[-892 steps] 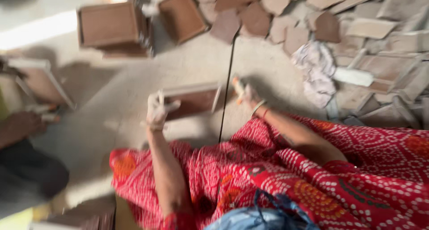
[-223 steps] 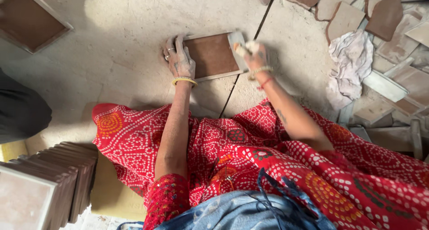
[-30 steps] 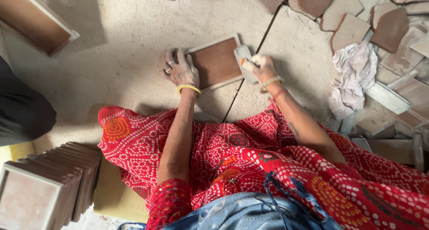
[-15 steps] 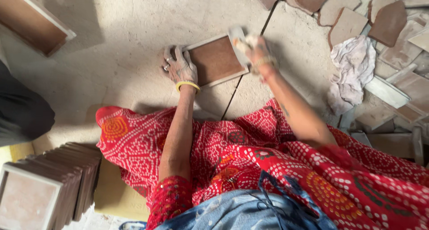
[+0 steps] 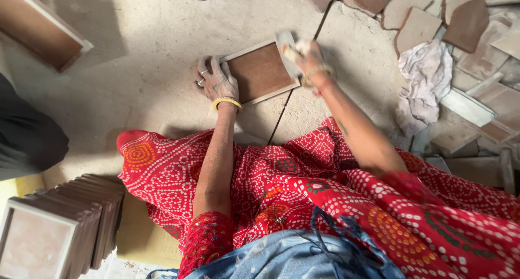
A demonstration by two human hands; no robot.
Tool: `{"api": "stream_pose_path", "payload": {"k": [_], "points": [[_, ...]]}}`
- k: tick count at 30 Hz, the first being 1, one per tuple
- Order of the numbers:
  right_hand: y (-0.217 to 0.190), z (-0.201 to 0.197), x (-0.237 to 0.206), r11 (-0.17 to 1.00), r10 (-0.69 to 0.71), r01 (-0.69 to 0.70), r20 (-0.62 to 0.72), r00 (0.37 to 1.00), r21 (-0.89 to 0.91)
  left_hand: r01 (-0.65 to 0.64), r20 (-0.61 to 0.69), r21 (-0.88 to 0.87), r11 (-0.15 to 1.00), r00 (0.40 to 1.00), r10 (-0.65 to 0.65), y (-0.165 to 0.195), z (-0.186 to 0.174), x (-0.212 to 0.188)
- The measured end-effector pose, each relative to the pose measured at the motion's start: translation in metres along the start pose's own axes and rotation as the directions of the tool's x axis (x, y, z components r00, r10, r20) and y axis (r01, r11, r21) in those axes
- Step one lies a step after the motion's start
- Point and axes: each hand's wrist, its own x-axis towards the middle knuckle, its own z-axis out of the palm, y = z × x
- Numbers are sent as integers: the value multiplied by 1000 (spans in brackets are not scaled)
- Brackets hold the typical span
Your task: The person sits on the floor and sands the edges of a small square wooden frame using a sanding block. They repeatedly rub the block along the frame's edges and corners, occasionally flipping the frame to work on different sides.
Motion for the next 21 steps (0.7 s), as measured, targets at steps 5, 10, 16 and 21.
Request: {"api": "stream_pose_path", "payload": {"k": [5,10,16,21], "points": [[43,1,-49,992,36,-49,-116,993,-116,7,11,20,1000,1000,-8,-3,7,-4],[-12,16,24,995,99,-100,-110,989,-5,15,22,27,1000,1000,-16,-6,6,-3],[-12,3,8,954,-170,148,-61,984,-261,15,-3,38,999,1000,-15,-3,6,-3],[-22,8,12,982,181,-184,69,981,51,-4,11,55,998,1000,4,-4,5,-3]]}}
